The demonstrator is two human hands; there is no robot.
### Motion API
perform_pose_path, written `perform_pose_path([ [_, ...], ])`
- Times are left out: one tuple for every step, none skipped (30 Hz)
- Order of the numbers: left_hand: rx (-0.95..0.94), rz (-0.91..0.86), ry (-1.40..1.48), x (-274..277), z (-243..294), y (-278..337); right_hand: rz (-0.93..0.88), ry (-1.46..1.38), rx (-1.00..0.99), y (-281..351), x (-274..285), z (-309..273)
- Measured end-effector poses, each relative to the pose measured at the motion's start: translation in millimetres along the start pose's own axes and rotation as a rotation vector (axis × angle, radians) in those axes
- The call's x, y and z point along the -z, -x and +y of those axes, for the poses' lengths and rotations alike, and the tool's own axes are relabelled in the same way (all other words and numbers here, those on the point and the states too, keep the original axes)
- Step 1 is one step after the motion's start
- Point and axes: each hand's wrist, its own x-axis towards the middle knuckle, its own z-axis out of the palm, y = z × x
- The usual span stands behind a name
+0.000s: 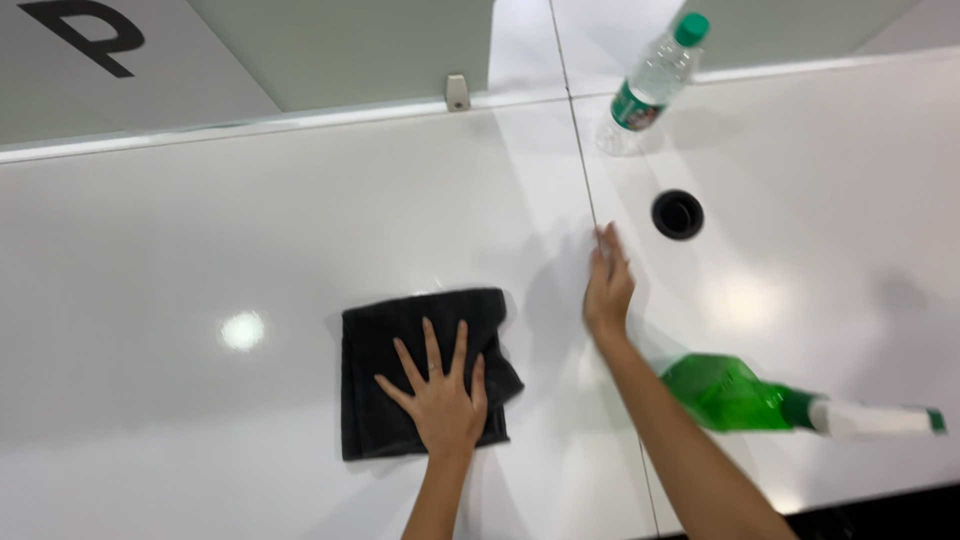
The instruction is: The person sprays a white countertop with a green spray bottle and wipes it with a black cloth. They move a plastic water bottle aside to clean the area underneath it and continue wiping the surface.
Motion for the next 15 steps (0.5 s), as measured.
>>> perform_pose_path([
  [-0.011, 0.015, -0.012, 1, 0, 0, -0.066, 0.086, 0.053, 32, 14, -11],
  [-0.023, 0.030, -0.024, 2, 0, -1, -0.109, 0.089, 0.059, 61, 32, -22],
  [-0.033, 0.041, -0.029, 2, 3, 1, -0.151, 0.101, 0.065, 88, 53, -33],
  [-0.034, 0.034, -0.029, 2, 3, 2, -0.213, 0.157, 0.228, 109, 73, -45],
  [-0.033, 0.028, -0.026, 1, 1, 3, -0.278, 0.216, 0.392, 125, 91, -55],
  [-0.033, 0.021, -0.024, 0, -1, 4, -0.268, 0.246, 0.484, 137, 108, -65],
  [-0.036, 0.027, -0.021, -1, -2, 4, -0.255, 0.275, 0.577, 150, 130, -74],
  [-0.039, 0.033, -0.019, -3, -2, 4, -0.242, 0.305, 0.671, 160, 150, -83],
  [-0.039, 0.037, -0.016, -5, -2, 5, -0.201, 0.337, 0.739, 163, 173, -91],
  [-0.049, 0.036, -0.013, -6, -2, 6, -0.160, 0.370, 0.808, 164, 197, -97],
  [-0.056, 0.039, -0.015, -7, -4, 6, -0.023, 0.470, 0.830, 164, 222, -104],
  [-0.063, 0.043, -0.018, -7, -6, 7, 0.115, 0.569, 0.850, 166, 243, -110],
  [-0.062, 0.044, -0.026, -7, -5, 6, 0.212, 0.525, 0.831, 167, 257, -114],
  [-0.062, 0.044, -0.034, -7, -5, 5, 0.266, 0.496, 0.746, 168, 262, -116],
  [-0.056, 0.041, -0.045, -7, -5, 8, 0.311, 0.462, 0.660, 170, 268, -117],
])
